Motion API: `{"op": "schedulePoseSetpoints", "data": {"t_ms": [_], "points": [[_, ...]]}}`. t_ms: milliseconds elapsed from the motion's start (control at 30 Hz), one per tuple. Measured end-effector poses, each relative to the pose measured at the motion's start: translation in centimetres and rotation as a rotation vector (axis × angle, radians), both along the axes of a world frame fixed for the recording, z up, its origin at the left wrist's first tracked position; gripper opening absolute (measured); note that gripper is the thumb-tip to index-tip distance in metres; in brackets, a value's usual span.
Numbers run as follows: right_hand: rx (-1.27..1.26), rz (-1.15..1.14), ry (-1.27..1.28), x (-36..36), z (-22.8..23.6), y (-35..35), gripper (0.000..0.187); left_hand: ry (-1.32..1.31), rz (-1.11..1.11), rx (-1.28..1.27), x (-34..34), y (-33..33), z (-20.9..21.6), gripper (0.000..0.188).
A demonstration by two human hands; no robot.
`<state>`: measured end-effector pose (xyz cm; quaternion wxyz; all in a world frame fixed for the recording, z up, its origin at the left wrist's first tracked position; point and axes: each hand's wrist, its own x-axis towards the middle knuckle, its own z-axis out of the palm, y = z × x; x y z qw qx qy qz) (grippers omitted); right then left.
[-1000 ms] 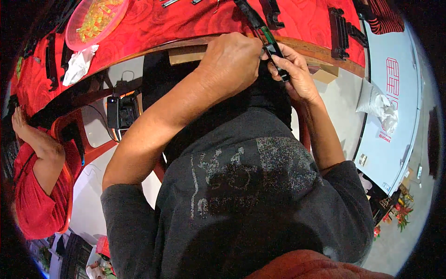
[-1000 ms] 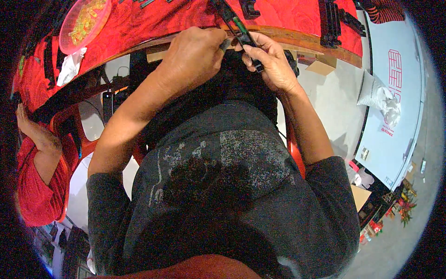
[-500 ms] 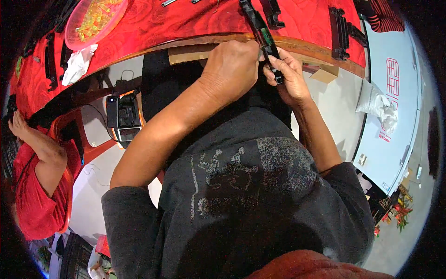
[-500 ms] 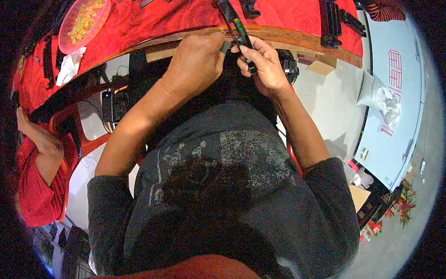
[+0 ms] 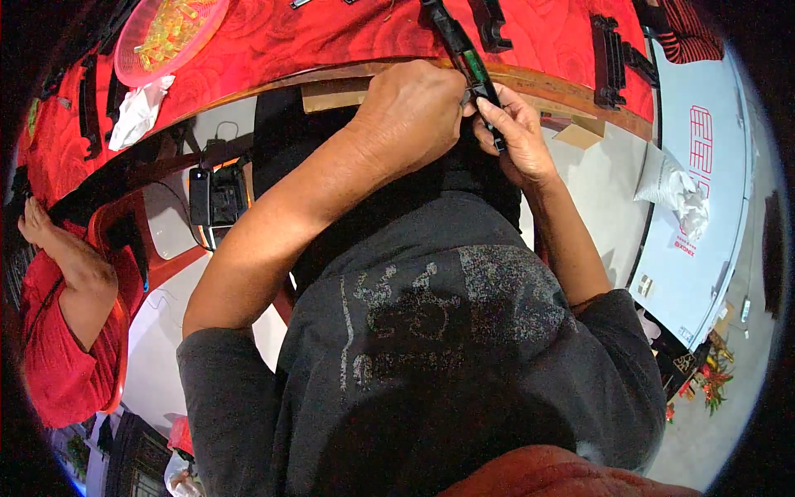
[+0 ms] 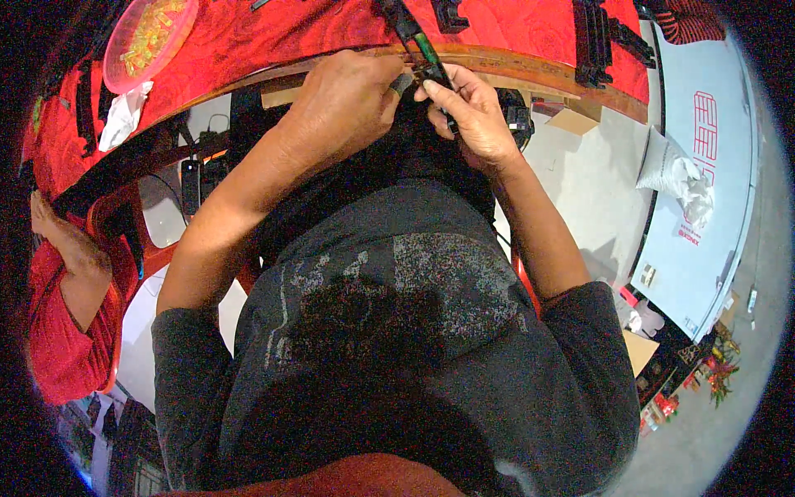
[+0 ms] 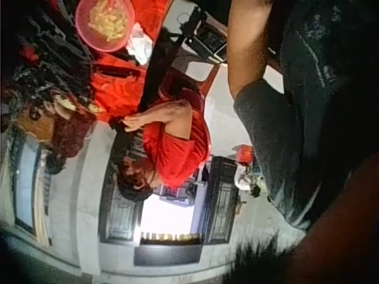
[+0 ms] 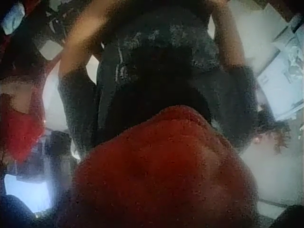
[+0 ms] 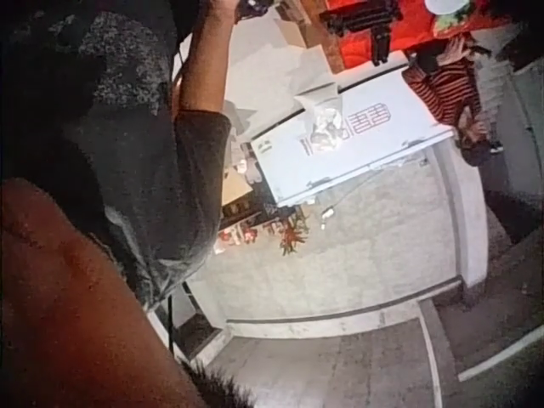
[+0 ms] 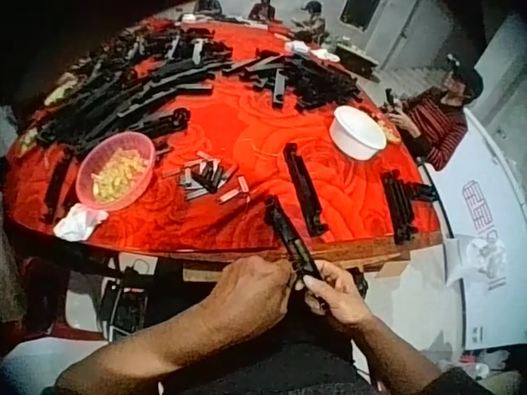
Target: The person assembles a plastic toy gun from plastic components and small screws at a table. The assembly is performed with a small screwdriver.
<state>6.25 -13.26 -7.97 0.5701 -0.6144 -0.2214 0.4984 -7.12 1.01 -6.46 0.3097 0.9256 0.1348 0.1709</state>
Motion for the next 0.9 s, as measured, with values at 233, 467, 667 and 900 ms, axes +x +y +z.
{"op": "schedulePoseSetpoints", "data": {"t_ms": [233, 467, 667, 900], "points": [[-0.043, -0.044, 0.032, 0.1, -0.3, 0.0, 0.013, -0.027, -0.005, 0.016, -0.2, 0.1, 0.0, 0.016], [-0.068, -0.069, 0.035, 0.3, -0.6, 0.0, 0.016, -0.017, 0.013, 0.002, 0.0, 0.3, -0.3, 0.015], [-0.092, -0.069, 0.046, 0.3, -0.6, 0.0, 0.018, 0.118, -0.029, -0.036, 0.2, 0.3, 0.3, 0.012], [-0.087, -0.072, 0.057, 0.4, -0.7, 0.0, 0.018, 0.132, -0.032, -0.002, 0.5, 0.3, 0.9, 0.014]]}}
